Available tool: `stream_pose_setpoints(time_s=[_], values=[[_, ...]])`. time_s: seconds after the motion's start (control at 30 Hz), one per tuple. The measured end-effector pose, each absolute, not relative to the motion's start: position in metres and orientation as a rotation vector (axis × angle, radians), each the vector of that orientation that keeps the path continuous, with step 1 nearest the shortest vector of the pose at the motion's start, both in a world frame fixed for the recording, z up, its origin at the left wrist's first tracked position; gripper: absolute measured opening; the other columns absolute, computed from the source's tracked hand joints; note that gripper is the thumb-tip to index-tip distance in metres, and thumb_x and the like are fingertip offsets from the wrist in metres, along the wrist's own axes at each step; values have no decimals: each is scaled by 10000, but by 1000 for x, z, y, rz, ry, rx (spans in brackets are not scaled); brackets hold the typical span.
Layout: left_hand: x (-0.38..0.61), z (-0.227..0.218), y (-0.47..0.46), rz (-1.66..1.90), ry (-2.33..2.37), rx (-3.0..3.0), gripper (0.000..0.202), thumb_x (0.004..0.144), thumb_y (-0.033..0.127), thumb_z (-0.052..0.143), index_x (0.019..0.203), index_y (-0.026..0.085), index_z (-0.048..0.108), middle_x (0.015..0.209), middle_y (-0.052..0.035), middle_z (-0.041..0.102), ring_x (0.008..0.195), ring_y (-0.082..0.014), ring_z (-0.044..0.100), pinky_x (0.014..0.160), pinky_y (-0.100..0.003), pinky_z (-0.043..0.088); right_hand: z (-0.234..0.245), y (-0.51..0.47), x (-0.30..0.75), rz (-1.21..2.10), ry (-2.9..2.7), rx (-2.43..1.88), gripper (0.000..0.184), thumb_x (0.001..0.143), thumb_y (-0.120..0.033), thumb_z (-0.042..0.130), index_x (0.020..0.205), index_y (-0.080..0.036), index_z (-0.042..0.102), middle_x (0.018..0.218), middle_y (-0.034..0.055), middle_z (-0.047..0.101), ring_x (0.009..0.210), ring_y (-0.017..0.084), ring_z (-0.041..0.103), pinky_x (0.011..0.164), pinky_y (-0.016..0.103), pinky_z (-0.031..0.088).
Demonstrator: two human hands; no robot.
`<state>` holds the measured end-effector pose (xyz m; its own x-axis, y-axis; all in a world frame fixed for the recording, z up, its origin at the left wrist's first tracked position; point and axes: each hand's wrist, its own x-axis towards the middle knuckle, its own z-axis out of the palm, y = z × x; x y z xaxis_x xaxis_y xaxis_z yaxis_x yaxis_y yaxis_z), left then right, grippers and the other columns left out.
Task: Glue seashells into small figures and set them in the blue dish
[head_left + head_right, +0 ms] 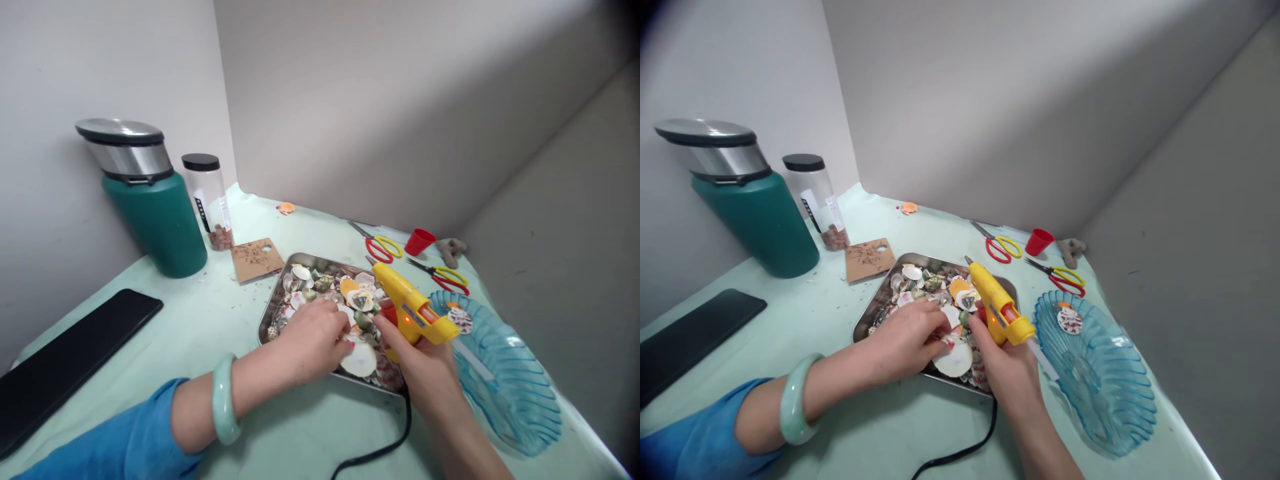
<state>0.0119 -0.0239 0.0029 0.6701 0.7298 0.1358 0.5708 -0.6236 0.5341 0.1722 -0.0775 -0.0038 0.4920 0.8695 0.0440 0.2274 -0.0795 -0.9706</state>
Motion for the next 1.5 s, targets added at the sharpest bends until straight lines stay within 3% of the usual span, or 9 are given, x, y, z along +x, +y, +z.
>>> stream_pose_setpoints(time_s=[0.13, 0.3, 0.53, 0.77, 0.97, 1.3, 1.5], values=[[12, 2, -24, 411, 1023, 2449, 151, 779, 178, 516, 819, 154, 660, 835, -104, 640, 868, -251, 577, 758, -345, 437, -4, -77, 172, 698, -971, -1624, 361, 668, -425, 721, 925, -179, 654, 797, 25, 694, 727, 212, 638, 675, 327, 484], [14, 0, -20, 605, 955, 2315, 116, 779, 181, 546, 853, 164, 634, 893, -75, 633, 877, -213, 573, 765, -306, 437, -7, -77, 173, 707, -964, -1601, 373, 669, -420, 726, 941, -177, 650, 842, 37, 703, 769, 227, 647, 699, 339, 493], [16, 0, -17, 876, 977, 2010, 42, 778, 157, 585, 790, 180, 617, 811, -12, 637, 775, -148, 570, 697, -257, 428, -10, -74, 177, 696, -994, -1587, 376, 656, -426, 734, 947, -202, 652, 826, 14, 701, 790, 230, 650, 748, 354, 494], [15, 5, -19, 1024, 899, 1920, 31, 789, 164, 595, 808, 166, 619, 836, -24, 628, 802, -139, 574, 713, -246, 443, -9, -78, 174, 754, -991, -1552, 376, 639, -398, 759, 945, -198, 671, 859, 29, 720, 842, 243, 658, 788, 369, 506], [18, 1, -17, 854, 914, 1667, 200, 800, 318, 596, 909, 156, 641, 898, -54, 669, 778, -163, 603, 686, -264, 476, -10, -80, 174, 671, -1013, -1554, 364, 674, -381, 739, 990, -212, 676, 919, 34, 726, 935, 262, 655, 856, 383, 498], [16, -2, -18, 757, 947, 1697, 211, 803, 362, 578, 840, 169, 655, 676, -1, 608, 548, -104, 494, 511, -209, 384, -11, -82, 174, 712, -1035, -1504, 293, 696, -376, 732, 933, -211, 681, 900, 30, 730, 869, 230, 669, 788, 353, 517], [17, 3, -20, 772, 849, 1717, 206, 759, 311, 632, 908, 175, 678, 803, -10, 631, 642, -105, 512, 565, -196, 395, -9, -80, 174, 716, -968, -1490, 319, 666, -375, 759, 914, -194, 670, 869, 32, 721, 830, 218, 665, 740, 331, 517]])
